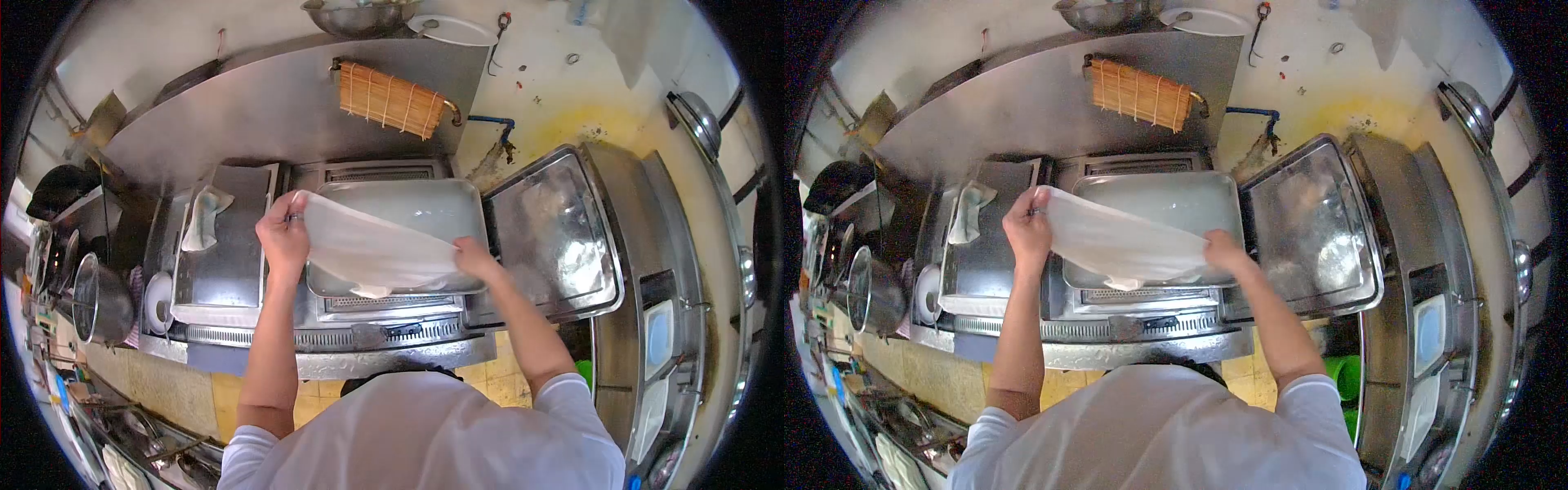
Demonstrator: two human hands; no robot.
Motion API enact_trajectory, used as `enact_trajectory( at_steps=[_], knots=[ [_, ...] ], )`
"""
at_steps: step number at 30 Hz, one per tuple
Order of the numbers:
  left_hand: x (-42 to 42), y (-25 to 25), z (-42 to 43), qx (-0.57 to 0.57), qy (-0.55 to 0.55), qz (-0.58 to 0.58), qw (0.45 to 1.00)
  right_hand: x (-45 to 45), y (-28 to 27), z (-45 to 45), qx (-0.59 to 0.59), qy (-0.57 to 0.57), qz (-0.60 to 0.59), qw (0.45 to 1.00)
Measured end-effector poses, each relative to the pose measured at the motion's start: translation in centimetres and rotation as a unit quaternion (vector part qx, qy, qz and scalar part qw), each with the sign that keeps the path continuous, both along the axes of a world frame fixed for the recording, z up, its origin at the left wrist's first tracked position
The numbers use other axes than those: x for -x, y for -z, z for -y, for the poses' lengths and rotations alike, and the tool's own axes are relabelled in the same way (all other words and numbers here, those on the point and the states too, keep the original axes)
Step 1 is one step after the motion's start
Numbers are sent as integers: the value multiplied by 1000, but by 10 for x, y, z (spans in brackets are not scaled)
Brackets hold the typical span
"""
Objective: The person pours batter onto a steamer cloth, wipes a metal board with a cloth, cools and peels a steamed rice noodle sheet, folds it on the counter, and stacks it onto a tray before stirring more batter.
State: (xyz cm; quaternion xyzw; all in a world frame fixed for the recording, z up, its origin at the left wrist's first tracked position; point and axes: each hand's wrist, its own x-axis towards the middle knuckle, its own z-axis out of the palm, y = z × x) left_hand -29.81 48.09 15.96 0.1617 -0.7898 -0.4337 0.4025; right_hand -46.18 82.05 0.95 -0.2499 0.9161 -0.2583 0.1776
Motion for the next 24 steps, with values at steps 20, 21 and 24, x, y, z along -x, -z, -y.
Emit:
enact_trajectory(
  at_steps=[20, 21, 24],
  knots=[
    [-4, 49, -74, 117, 141, 54, 982, -78, -92, 90, 318, -44, -83, 943],
    [-2, 38, -80, 126, 151, 49, 979, -80, -89, 96, 293, -47, -30, 955],
    [-6, 27, -43, 32, 141, 9, 990, -69, -30, 84, 160, -24, 29, 986]
  ],
)
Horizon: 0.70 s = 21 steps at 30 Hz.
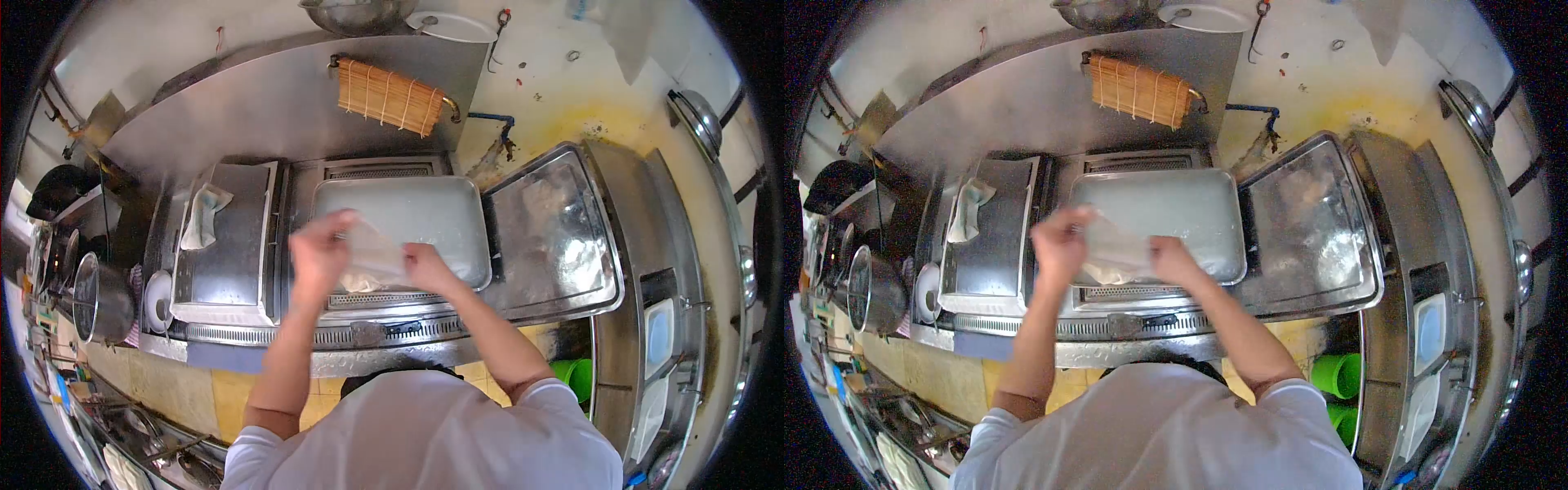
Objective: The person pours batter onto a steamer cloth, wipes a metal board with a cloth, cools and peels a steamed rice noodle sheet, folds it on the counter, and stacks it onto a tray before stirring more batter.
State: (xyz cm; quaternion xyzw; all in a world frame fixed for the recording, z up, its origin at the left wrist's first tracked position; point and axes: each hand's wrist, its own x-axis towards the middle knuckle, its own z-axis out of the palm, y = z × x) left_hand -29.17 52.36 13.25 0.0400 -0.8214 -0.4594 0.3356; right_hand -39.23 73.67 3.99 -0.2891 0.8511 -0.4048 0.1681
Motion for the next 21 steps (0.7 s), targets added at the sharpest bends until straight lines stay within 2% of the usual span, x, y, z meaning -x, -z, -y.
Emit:
enact_trajectory(
  at_steps=[1, 2, 3, 4, 6, 7, 8, 11, 12, 14, 15, 18, 21],
  knots=[
    [-5, -10, 15, -52, -74, 13, 996, 20, 37, -27, -84, 24, -44, 995],
    [-11, -21, 32, -92, -119, 67, 986, 30, 47, -60, -140, 27, -40, 989],
    [-15, -11, 41, -66, -118, 40, 990, 37, 51, -79, -195, 30, -35, 980],
    [-16, 1, 45, -39, -117, 11, 992, 38, 43, -75, -189, 27, -31, 981],
    [-11, 23, 26, -44, -51, 60, 996, 34, 21, -74, -181, 23, -18, 983],
    [-7, 27, 7, 3, -47, 85, 995, 24, 1, -60, -48, 12, -39, 998],
    [-1, 20, -14, -12, -15, 125, 992, 11, -21, -37, 88, 0, -60, 994],
    [24, 11, -47, -97, 31, 203, 974, -12, -76, 6, 222, 2, 97, 970],
    [31, 14, -50, -131, 40, 222, 965, -14, -85, 6, 173, 30, 50, 983],
    [29, 27, -59, -133, 96, 148, 975, -12, -94, -2, 71, 89, -46, 992],
    [24, 32, -62, -135, 124, 111, 977, -9, -94, -9, 86, 93, -49, 991],
    [-1, 30, -71, -105, 206, 312, 922, 1, -98, -31, 112, 123, -59, 984],
    [-20, 18, -69, -7, 222, 329, 918, 8, -116, -51, 136, 180, -92, 970]
  ],
)
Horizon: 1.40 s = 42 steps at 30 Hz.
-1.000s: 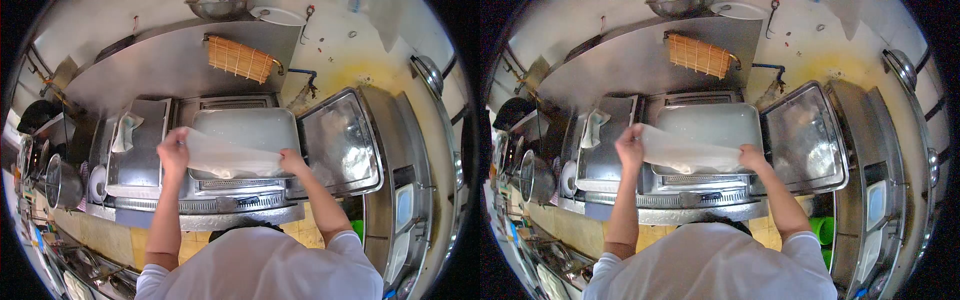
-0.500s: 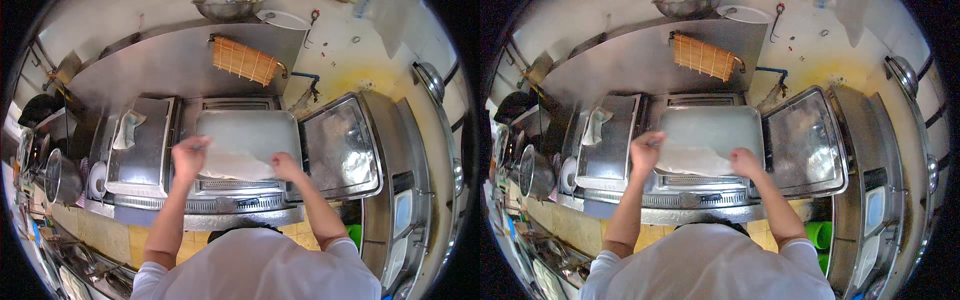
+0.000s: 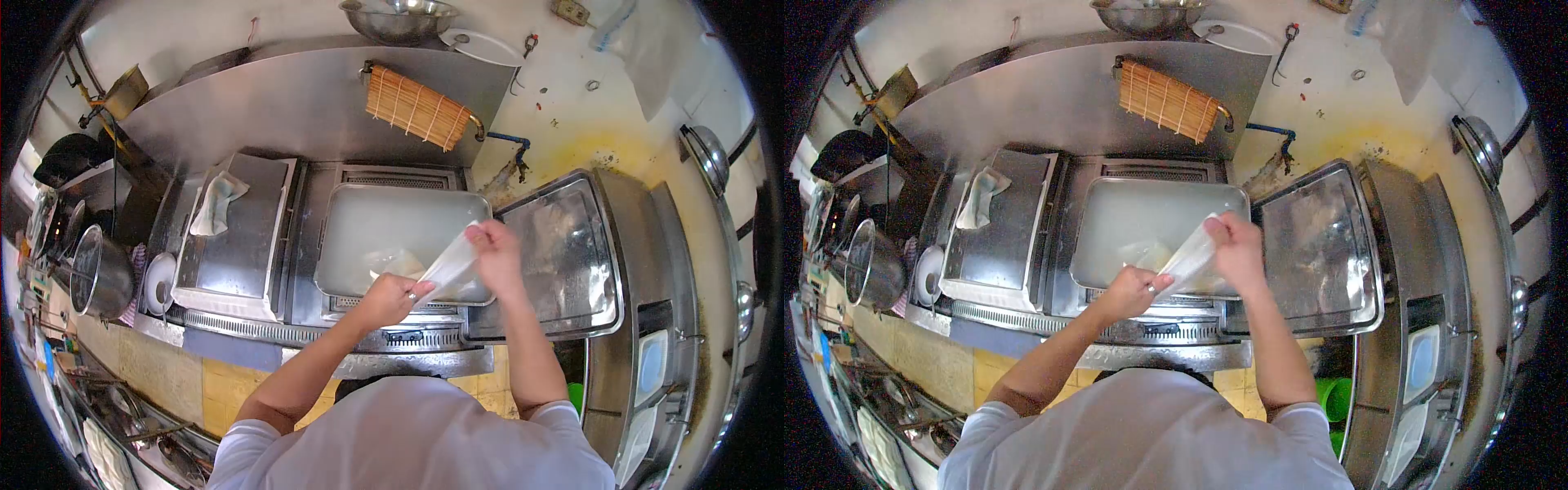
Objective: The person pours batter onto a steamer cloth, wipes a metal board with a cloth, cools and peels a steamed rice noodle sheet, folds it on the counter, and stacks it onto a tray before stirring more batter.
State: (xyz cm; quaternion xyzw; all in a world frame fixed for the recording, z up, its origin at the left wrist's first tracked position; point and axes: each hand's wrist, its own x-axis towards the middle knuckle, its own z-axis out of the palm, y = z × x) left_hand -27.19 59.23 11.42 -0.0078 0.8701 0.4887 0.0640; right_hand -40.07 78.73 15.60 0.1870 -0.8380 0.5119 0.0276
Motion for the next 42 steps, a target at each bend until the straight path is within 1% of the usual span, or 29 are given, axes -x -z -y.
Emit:
enact_trajectory(
  at_steps=[3, 6, 7, 8, 10, 11, 12, 13, 15, 17, 19, 21, 22, 23, 24, 25, 26, 28, 29, 30, 32, 35, 36, 37, 38, 39, 40, 41, 42],
  knots=[
    [-12, 25, 16, 45, -1, -124, 991, 17, -9, -20, 63, 46, -46, 996],
    [-16, 24, 43, 109, -7, -184, 977, 20, -42, -36, 89, 74, -75, 990],
    [-17, 17, 57, 159, -3, -194, 968, 25, -49, -43, 98, 76, -95, 988],
    [-17, 7, 73, 207, 1, -203, 957, 29, -57, -50, 107, 78, -115, 985],
    [-18, -32, 104, 287, -15, -278, 917, 30, -81, -63, 109, 84, -153, 979],
    [-20, -55, 116, 331, -56, -327, 883, 27, -95, -68, 110, 89, -171, 975],
    [-24, -80, 124, 327, -94, -371, 864, 21, -109, -72, 132, 94, -175, 971],
    [-30, -101, 138, 375, -117, -348, 851, 15, -125, -76, 154, 98, -178, 967],
    [-48, -146, 147, 345, -173, -393, 835, 8, -146, -86, 209, 92, -188, 955],
    [-65, -167, 153, 283, -220, -413, 837, 2, -156, -100, 273, 69, -200, 939],
    [-75, -174, 152, 187, -260, -438, 840, -9, -153, -108, 249, 108, -179, 946],
    [-75, -153, 158, 103, -274, -396, 870, -8, -131, -119, 219, 144, -162, 951],
    [-70, -137, 161, 61, -279, -374, 883, -13, -122, -116, 158, 162, -146, 963],
    [-59, -114, 163, 31, -304, -311, 900, -8, -101, -120, 135, 134, -126, 974],
    [-48, -93, 165, 0, -328, -247, 912, -1, -76, -120, 75, 167, -85, 979],
    [-35, -90, 152, -45, -347, -165, 922, 10, -53, -116, 41, 154, -58, 985],
    [-14, -43, 173, -15, -301, -189, 935, 19, -31, -110, 6, 142, -31, 989],
    [30, -17, 171, -86, -328, -63, 939, 52, 5, -95, -58, 134, -6, 989],
    [56, 3, 171, -80, -343, -133, 926, 76, 17, -86, 13, 108, 52, 993],
    [80, 9, 179, -64, -318, -127, 937, 102, 27, -76, 84, 81, 111, 987],
    [129, 22, 187, -236, -315, -160, 905, 153, 48, -58, 208, 47, 105, 971],
    [164, 57, 184, -189, -238, -276, 912, 163, 51, -36, -49, 112, 91, 988],
    [173, 85, 188, -120, -255, -229, 932, 151, 65, -28, -52, 73, 43, 995],
    [137, 51, 160, 42, -218, -162, 962, 131, 87, -25, -55, 33, -4, 998],
    [125, 75, 153, 99, -162, -129, 973, 115, 111, -26, -148, -34, -67, 986],
    [103, 84, 142, 170, -92, -102, 976, 95, 135, -29, -240, -101, -128, 957],
    [79, 94, 131, 239, -20, -74, 968, 64, 154, -31, -313, -108, -174, 927],
    [54, 111, 120, 300, -34, -97, 948, 41, 167, -32, -384, -115, -219, 889],
    [37, 127, 113, 360, -50, -122, 924, 36, 173, -39, -417, -117, -187, 882]
  ],
)
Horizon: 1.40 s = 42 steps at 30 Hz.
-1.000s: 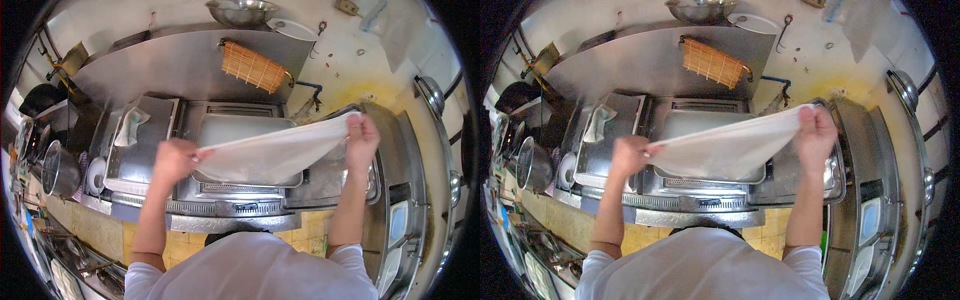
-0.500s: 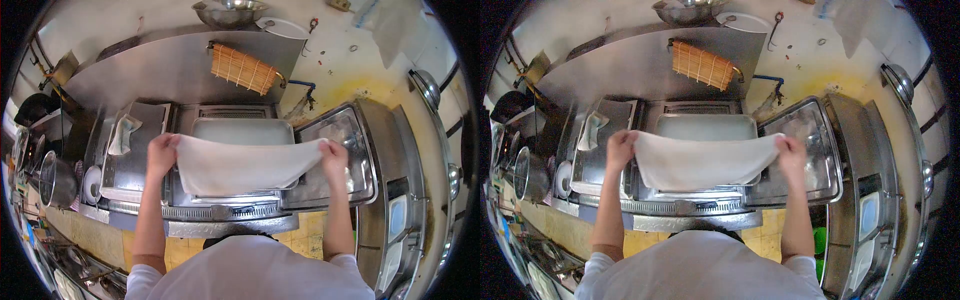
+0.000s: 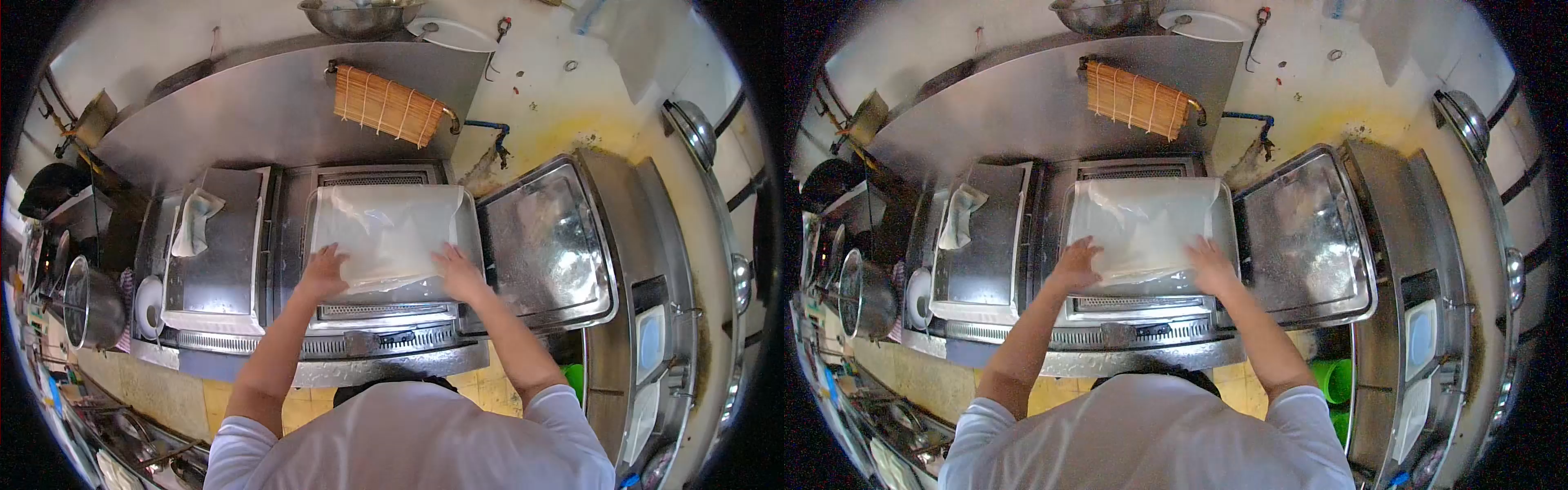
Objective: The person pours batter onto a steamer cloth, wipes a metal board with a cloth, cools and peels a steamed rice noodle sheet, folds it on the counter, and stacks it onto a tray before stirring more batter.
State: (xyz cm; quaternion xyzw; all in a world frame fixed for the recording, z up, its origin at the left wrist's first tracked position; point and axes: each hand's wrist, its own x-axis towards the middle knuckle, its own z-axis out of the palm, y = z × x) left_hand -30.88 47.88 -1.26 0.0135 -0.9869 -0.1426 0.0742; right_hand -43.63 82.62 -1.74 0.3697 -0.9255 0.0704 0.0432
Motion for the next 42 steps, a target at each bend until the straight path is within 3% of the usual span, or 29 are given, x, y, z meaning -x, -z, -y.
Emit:
enact_trajectory(
  at_steps=[3, 5, 9, 12, 16, 22, 42],
  knots=[
    [-11, 33, 25, -39, 23, 69, 997, 3, 6, -24, -104, 45, 45, 993],
    [-26, 42, 25, -54, 0, 44, 998, 0, 2, -35, -171, 68, 45, 982],
    [-43, 54, 22, -122, -16, -29, 992, -29, -15, -28, -197, 109, 53, 973],
    [-50, 42, 6, -183, -67, -114, 974, -53, -17, -17, -10, 123, 1, 992],
    [-57, 50, 4, -179, -67, -135, 972, -74, 28, -11, 221, 154, 76, 960],
    [-58, 62, 3, -150, -68, -177, 970, -81, 47, -13, 235, 131, 7, 963],
    [-62, 55, 2, -128, -57, -166, 976, -81, 53, -11, 220, 138, -23, 965]
  ],
)
